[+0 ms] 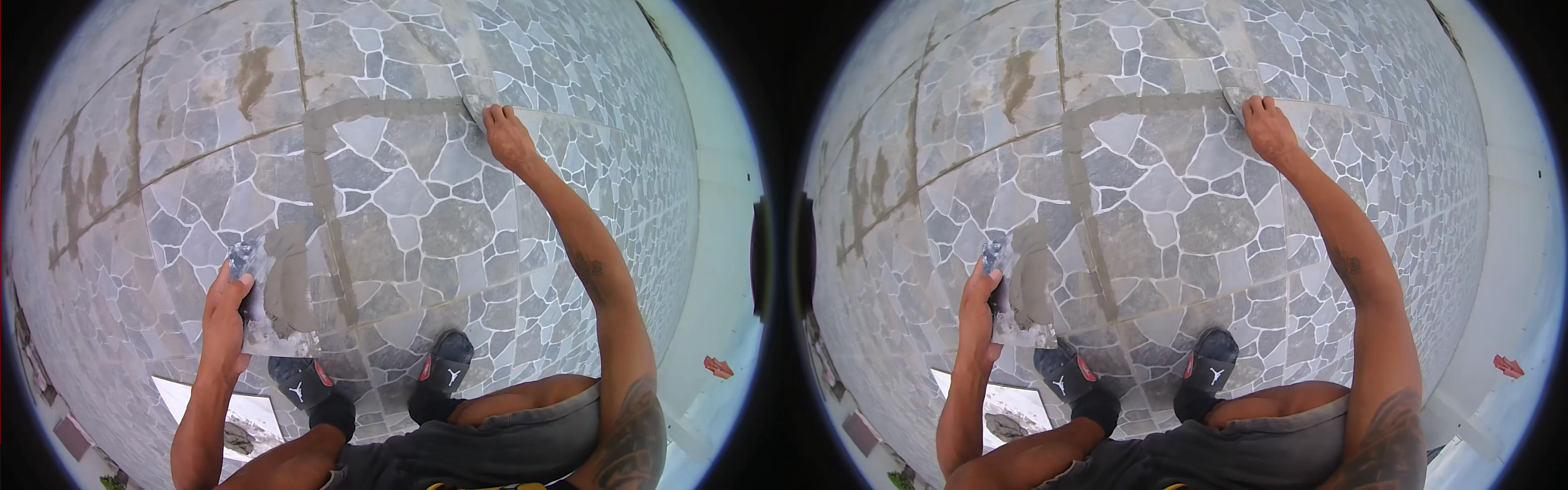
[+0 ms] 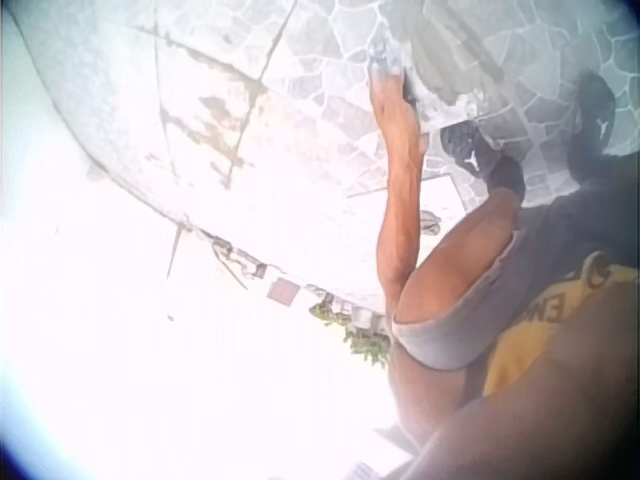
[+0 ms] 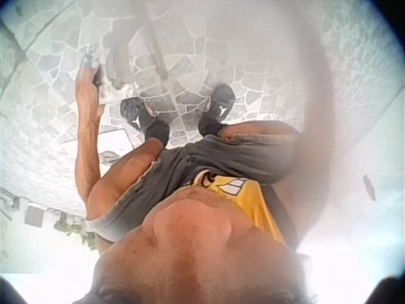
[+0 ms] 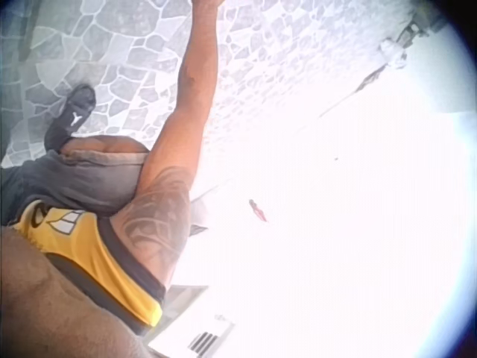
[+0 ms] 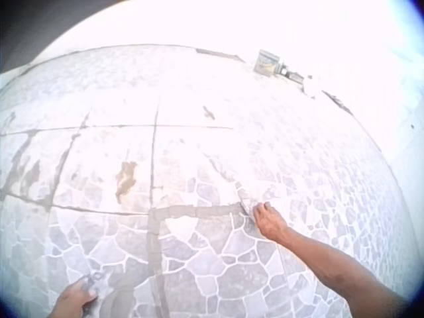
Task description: Apply grout or mortar between the tiles on the floor using a putty knife and a trowel.
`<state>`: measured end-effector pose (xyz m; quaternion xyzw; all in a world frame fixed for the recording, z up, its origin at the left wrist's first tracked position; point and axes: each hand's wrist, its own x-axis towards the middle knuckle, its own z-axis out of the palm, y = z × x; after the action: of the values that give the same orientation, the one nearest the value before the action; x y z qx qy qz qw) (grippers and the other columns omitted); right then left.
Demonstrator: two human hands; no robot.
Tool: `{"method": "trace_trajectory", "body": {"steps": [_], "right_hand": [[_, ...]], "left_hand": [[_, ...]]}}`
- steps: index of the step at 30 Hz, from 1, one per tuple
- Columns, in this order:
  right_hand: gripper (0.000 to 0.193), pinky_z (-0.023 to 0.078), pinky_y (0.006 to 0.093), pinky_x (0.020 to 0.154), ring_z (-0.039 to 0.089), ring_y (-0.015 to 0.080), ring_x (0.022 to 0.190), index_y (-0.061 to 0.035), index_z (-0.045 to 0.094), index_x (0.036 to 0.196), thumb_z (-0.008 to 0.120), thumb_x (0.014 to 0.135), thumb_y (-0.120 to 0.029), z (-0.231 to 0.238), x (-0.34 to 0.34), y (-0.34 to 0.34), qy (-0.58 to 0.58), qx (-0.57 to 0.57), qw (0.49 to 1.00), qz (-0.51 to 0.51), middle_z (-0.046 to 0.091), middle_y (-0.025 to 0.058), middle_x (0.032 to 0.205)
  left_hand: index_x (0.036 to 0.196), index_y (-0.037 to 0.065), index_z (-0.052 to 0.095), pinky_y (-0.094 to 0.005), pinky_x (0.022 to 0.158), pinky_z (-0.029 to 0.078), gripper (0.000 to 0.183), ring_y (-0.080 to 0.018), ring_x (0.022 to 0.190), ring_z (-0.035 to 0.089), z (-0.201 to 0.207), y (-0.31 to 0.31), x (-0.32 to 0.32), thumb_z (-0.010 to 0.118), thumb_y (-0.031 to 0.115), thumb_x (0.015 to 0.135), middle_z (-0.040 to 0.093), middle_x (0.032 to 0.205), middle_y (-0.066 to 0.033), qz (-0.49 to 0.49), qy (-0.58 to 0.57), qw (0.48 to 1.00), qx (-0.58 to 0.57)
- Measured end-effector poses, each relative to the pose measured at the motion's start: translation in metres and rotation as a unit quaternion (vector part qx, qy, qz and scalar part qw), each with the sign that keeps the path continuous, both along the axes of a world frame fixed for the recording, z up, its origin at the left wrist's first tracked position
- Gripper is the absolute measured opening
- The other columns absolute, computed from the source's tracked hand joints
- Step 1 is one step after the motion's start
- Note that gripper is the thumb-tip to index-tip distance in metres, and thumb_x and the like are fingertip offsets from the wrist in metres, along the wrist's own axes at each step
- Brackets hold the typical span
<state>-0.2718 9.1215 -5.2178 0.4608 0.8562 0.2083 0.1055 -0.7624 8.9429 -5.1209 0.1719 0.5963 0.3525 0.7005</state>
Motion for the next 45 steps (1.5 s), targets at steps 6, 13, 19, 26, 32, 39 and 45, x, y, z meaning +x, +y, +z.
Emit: {"method": "trace_trajectory", "body": {"steps": [6, 13, 19, 26, 32, 39, 45], "right_hand": [[0.028, 0.053, 0.0374, 0.078, 0.053, 0.0324, 0.095, 0.0042, 0.055, 0.1, 0.06, 0.073, -0.002, 0.016, -0.004, 0.015, 0.041, -0.155, 0.986, -0.032, 0.053, 0.0165, 0.099], [0.026, 0.053, 0.035, 0.079, 0.054, 0.0313, 0.094, 0.0071, 0.057, 0.097, 0.059, 0.073, -0.002, -0.026, -0.006, 0.052, -0.039, -0.08, 0.996, 0.001, 0.054, 0.0174, 0.098], [0.02, 0.054, 0.0317, 0.076, 0.054, 0.0296, 0.093, 0.0062, 0.06, 0.091, 0.06, 0.073, -0.002, -0.007, -0.012, 0.054, 0.023, -0.063, 0.997, -0.047, 0.054, 0.0174, 0.097], [0.021, 0.054, 0.0296, 0.069, 0.054, 0.026, 0.09, 0.0044, 0.061, 0.09, 0.064, 0.071, -0.005, -0.003, -0.002, 0.046, -0.017, -0.147, 0.988, -0.037, 0.054, 0.0141, 0.096], [0.022, 0.054, 0.034, 0.077, 0.052, 0.03, 0.092, 0.0055, 0.058, 0.094, 0.056, 0.072, 0.003, -0.02, -0.007, 0.049, -0.018, -0.101, 0.995, -0.011, 0.052, 0.0155, 0.1], [0.025, 0.05, 0.0458, 0.083, 0.054, 0.0374, 0.096, 0.0047, 0.056, 0.096, 0.058, 0.072, -0.001, 0.035, 0.064, 0.072, 0.063, -0.132, 0.958, -0.247, 0.055, 0.0189, 0.1], [0.021, 0.053, 0.0423, 0.079, 0.056, 0.0353, 0.093, 0.003, 0.06, 0.094, 0.057, 0.073, -0.003, -0.01, 0.091, 0.071, 0.014, -0.126, 0.987, -0.096, 0.057, 0.0187, 0.095]], "left_hand": [[0.138, -0.001, 0.043, -0.0301, 0.098, 0.04, 0.051, -0.0188, 0.113, 0.053, -0.018, 0.022, 0.001, 0.048, 0.018, 0.091, 0.055, 0.126, -0.01, -0.005, 0.032, 0.999, -0.019], [0.136, 0.001, 0.045, -0.0288, 0.096, 0.042, 0.045, -0.0157, 0.107, 0.056, -0.044, 0.045, 0.032, 0.045, 0.012, 0.093, 0.059, 0.121, -0.0082, 0.013, 0.013, 0.999, -0.049], [0.137, 0.0, 0.044, -0.0294, 0.095, 0.043, 0.046, -0.0161, 0.108, 0.056, -0.042, 0.055, 0.05, 0.046, 0.012, 0.092, 0.058, 0.122, -0.0088, 0.0, 0.022, 0.998, -0.053], [0.136, 0.001, 0.045, -0.0292, 0.096, 0.042, 0.046, -0.0167, 0.108, 0.056, -0.037, 0.062, 0.069, 0.044, 0.012, 0.091, 0.058, 0.121, -0.009, -0.012, 0.041, 0.998, -0.056], [0.137, 0.001, 0.045, -0.0294, 0.096, 0.042, 0.047, -0.0173, 0.109, 0.055, -0.037, 0.065, 0.078, 0.045, 0.013, 0.091, 0.057, 0.123, -0.0095, -0.028, -0.007, 0.999, -0.04], [0.137, -0.001, 0.044, -0.0301, 0.095, 0.043, 0.047, -0.0173, 0.108, 0.055, -0.035, 0.063, 0.078, 0.046, 0.013, 0.091, 0.057, 0.121, -0.0086, 0.033, 0.045, 0.996, -0.076], [0.139, -0.002, 0.042, -0.0292, 0.095, 0.043, 0.05, -0.0171, 0.107, 0.055, -0.044, 0.061, 0.087, 0.047, 0.013, 0.091, 0.057, 0.122, -0.009, 0.012, 0.019, 0.997, -0.069]]}}
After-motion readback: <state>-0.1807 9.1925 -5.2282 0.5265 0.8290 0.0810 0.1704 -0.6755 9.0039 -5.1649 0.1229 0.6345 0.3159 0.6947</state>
